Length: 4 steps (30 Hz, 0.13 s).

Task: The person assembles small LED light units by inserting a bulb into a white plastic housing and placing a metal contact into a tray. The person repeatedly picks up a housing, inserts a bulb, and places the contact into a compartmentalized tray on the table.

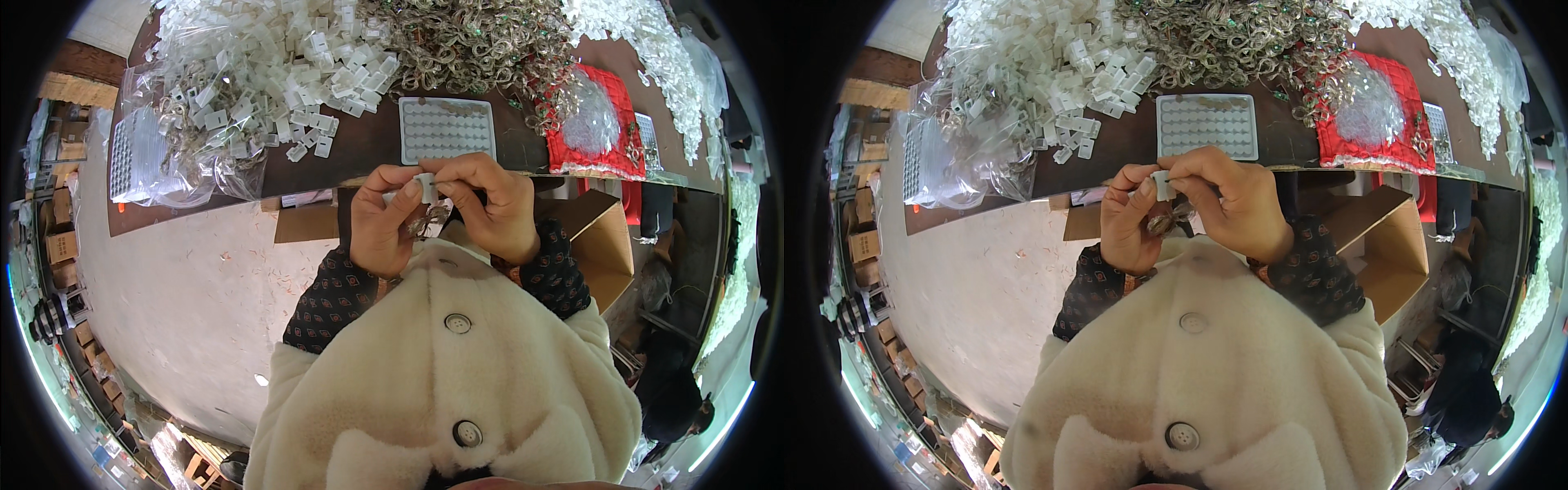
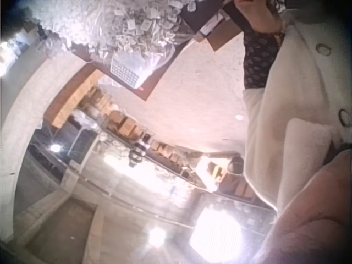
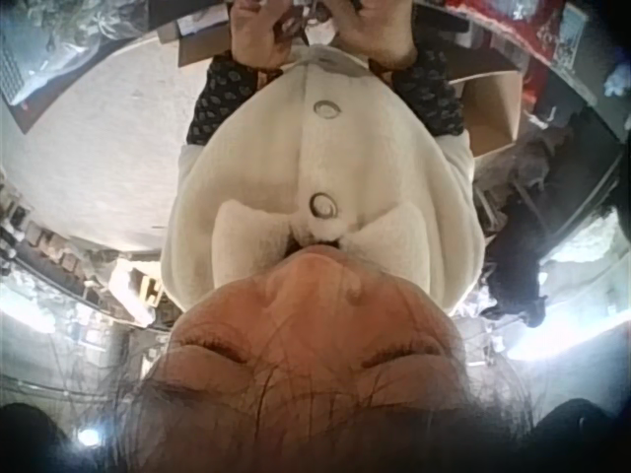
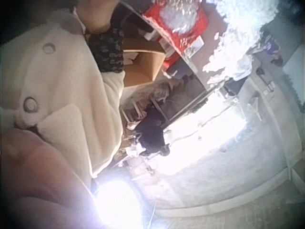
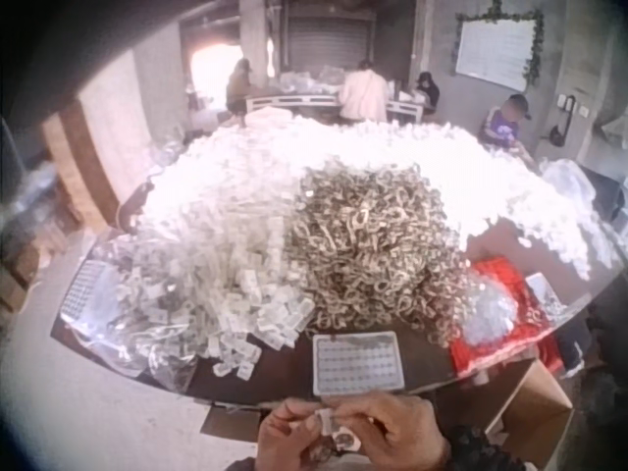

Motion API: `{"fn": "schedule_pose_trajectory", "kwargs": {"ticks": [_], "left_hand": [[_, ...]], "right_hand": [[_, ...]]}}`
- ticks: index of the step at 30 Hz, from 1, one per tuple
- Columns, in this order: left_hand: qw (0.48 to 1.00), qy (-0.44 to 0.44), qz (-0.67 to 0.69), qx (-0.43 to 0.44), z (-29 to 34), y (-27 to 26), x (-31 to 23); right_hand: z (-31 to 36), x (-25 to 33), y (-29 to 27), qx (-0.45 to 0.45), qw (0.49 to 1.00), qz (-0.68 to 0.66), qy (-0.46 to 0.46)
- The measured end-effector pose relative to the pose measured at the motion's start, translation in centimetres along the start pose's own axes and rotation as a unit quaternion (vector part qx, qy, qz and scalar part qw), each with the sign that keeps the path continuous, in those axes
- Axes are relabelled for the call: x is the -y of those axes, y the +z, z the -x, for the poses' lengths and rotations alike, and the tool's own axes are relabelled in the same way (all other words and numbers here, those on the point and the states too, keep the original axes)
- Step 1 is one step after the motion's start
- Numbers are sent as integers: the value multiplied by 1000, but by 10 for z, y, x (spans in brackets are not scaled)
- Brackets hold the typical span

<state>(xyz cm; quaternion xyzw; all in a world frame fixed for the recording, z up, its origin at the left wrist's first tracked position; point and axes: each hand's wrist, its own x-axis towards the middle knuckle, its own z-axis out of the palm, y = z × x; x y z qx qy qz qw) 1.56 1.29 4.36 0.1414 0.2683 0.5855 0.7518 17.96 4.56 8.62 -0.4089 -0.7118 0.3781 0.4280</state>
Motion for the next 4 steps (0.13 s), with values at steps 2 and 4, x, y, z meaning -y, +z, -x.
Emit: {"fn": "schedule_pose_trajectory", "kwargs": {"ticks": [2, 4], "left_hand": [[1000, 4, -12, 11, -1, -4, 0], [999, 23, -28, 13, -1, -9, 1]], "right_hand": [[-2, 1, 0, 11, 1000, 14, -18], [-4, 0, 1, 18, 998, 39, -48]]}}
